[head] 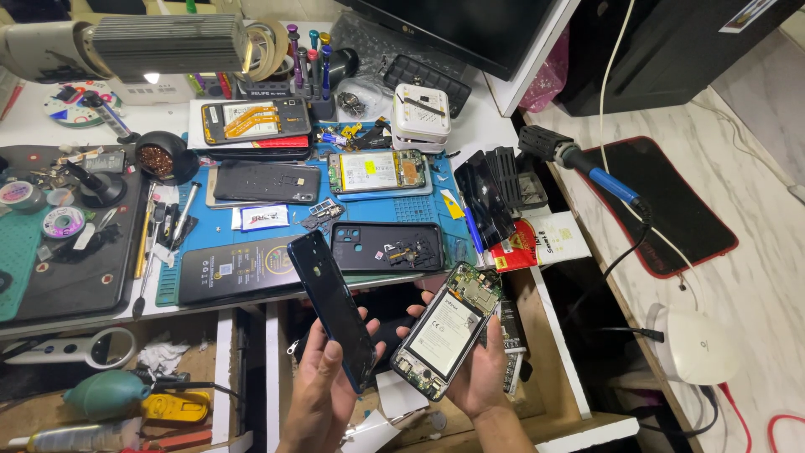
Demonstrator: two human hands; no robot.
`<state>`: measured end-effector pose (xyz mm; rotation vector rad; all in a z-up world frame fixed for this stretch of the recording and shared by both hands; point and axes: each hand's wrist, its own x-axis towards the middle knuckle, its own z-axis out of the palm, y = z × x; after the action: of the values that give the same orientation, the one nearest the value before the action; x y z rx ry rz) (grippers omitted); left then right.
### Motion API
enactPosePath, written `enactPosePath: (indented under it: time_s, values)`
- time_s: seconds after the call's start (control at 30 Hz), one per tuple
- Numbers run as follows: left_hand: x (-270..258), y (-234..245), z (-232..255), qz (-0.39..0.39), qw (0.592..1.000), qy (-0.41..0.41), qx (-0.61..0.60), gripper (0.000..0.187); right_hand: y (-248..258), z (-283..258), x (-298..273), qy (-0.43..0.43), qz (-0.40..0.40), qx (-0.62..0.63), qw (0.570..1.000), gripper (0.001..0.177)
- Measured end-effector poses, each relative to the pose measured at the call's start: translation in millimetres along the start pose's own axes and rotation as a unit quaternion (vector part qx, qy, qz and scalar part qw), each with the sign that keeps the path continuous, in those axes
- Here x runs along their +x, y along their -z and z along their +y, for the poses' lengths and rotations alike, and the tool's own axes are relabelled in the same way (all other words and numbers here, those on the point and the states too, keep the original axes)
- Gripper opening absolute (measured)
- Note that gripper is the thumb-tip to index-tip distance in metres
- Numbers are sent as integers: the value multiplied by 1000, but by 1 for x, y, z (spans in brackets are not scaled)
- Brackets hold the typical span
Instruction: Repairing a mobile phone by inspecting and assembling internal components
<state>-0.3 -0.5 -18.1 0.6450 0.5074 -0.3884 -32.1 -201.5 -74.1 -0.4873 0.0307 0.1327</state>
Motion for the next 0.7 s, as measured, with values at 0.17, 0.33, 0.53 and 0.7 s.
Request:
enactPosePath:
  time_s: [0.17, 0.33, 0.53, 0.7]
  values:
    - [10, 14, -12, -40, 999, -32, 13, 76, -10, -1, 0, -2, 22, -51, 998, 101]
    - [9, 16, -16, -67, 994, -57, 69, 88, -8, 2, 1, -6, 15, -68, 998, 100]
    - [13, 19, -18, -108, 988, -84, 76, 86, -5, 2, 0, -11, 22, -74, 997, 99]
    - [0, -3, -1, -3, 1000, -5, 8, 76, -1, 3, 0, -14, 10, -56, 998, 99]
